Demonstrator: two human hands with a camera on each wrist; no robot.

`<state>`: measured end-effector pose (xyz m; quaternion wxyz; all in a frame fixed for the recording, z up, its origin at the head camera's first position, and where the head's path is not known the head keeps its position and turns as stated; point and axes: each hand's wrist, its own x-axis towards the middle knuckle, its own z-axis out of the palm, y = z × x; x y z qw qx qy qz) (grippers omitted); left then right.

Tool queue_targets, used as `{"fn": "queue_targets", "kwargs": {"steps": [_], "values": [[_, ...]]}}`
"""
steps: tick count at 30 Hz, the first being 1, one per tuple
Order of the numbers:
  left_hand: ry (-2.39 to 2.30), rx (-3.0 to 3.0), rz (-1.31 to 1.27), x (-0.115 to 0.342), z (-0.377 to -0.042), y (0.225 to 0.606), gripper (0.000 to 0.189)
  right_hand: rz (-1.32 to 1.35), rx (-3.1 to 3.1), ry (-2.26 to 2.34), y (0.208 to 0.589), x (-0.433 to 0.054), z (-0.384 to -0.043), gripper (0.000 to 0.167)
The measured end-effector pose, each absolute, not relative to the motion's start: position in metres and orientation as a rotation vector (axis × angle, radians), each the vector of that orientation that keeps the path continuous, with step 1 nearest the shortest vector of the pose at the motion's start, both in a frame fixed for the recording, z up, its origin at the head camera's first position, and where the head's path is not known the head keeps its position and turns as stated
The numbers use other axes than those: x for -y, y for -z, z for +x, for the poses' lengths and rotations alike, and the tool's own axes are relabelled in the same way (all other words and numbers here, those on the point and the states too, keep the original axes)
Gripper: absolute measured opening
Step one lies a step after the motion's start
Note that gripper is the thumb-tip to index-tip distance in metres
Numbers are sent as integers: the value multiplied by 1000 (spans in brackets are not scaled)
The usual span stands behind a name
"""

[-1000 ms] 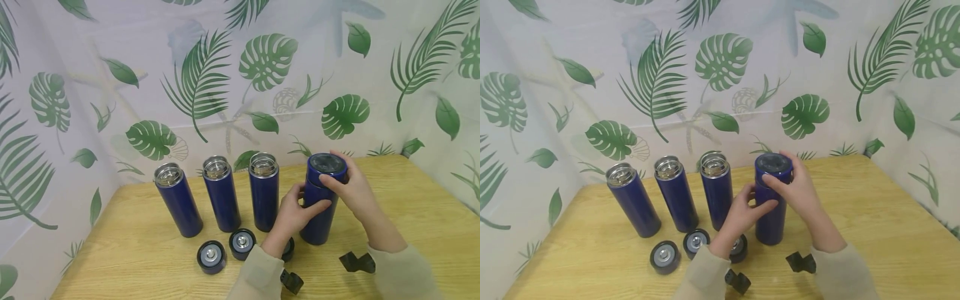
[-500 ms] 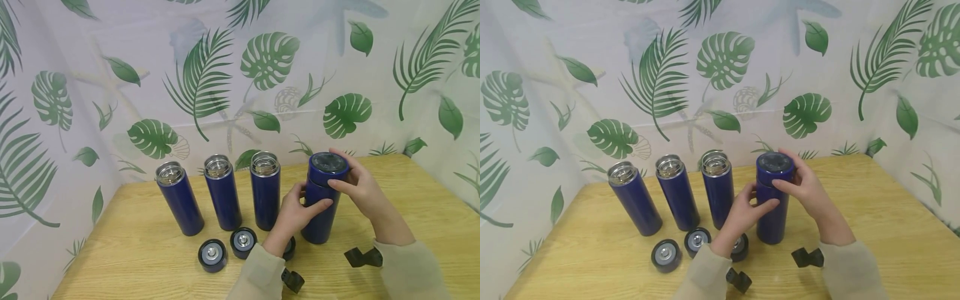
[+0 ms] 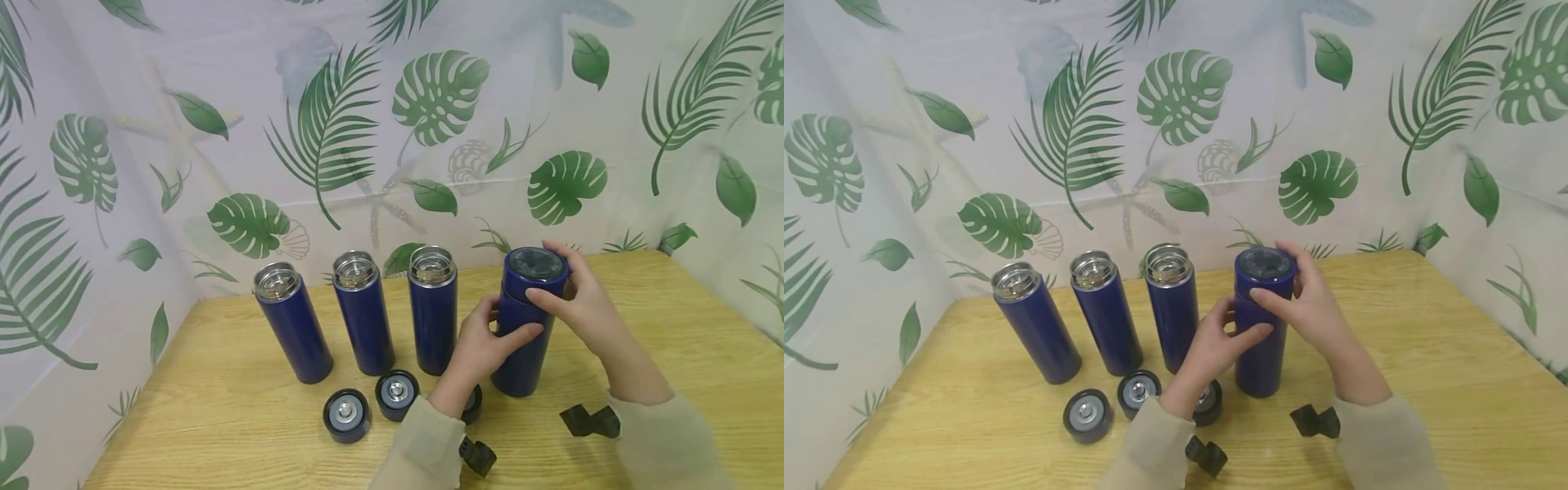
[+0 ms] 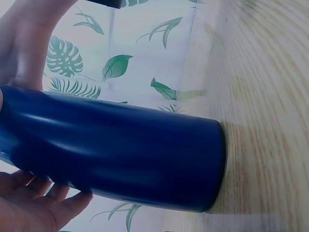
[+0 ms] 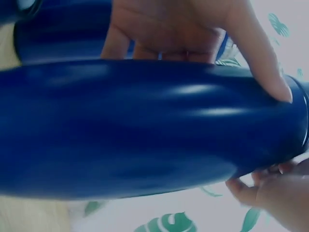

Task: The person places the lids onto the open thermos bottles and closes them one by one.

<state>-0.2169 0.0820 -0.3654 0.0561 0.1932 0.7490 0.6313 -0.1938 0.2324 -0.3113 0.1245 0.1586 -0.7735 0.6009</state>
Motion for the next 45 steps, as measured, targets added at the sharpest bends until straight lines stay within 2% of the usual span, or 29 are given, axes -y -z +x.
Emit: {"fn": "queue_targets", "kwargs": {"steps": [4,7,16,25,28,36,40,45], "values": [[-1904,-2278,570,-82,-217,366,48,780,1972,-2037,318,-240,-197,56],[-1903,-2277,568,-83,-216,365,48,889,1871,-2117,320,-243,-199,55],[-1917,-2272,583,-82,-217,365,47,651,2013,-2025,313,-238,-196,61],[-1927,-2269,597,-82,-217,365,45,253,2341,-1560,307,-224,-191,74],[-1928,-2270,592,-82,-217,365,45,314,2295,-1615,309,-226,-192,71],[-1931,-2244,579,-83,-216,364,46,803,1940,-2026,317,-240,-196,58],[-1922,-2256,592,-83,-216,364,47,777,1924,-2061,316,-239,-196,58],[-1927,-2259,587,-83,-216,366,46,566,2103,-1896,312,-235,-194,62]]}}
